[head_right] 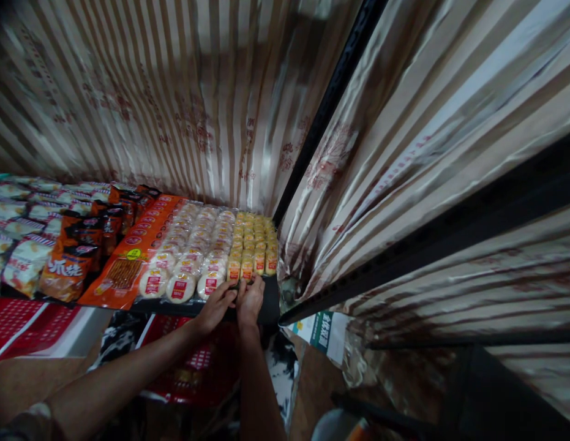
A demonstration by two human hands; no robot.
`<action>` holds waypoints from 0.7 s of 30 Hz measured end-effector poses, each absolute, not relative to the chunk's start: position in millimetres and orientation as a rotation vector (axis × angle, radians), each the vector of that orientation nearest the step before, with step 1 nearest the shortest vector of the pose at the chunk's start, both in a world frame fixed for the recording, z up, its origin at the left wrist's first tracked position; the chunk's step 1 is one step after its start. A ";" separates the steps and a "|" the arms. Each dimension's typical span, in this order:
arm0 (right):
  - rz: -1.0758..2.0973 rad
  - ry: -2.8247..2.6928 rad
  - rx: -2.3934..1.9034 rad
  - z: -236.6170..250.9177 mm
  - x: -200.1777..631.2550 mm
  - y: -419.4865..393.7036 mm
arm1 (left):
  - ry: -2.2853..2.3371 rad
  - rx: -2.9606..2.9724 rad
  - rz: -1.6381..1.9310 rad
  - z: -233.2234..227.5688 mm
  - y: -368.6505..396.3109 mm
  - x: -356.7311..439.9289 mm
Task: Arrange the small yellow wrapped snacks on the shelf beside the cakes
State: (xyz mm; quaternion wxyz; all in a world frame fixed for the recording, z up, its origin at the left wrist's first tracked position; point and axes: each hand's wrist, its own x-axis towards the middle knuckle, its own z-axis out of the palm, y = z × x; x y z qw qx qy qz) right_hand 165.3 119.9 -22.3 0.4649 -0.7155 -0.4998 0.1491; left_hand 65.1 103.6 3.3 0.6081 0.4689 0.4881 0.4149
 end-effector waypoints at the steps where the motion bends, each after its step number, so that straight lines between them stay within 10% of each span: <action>1: 0.378 -1.231 -1.745 -24.2 167.0 119.9 | 1.129 1.081 0.962 3.2 103.3 64.9; 21: 0.631 -0.923 -1.664 -15.1 161.1 92.7 | 1.125 1.331 0.979 -0.1 81.8 63.3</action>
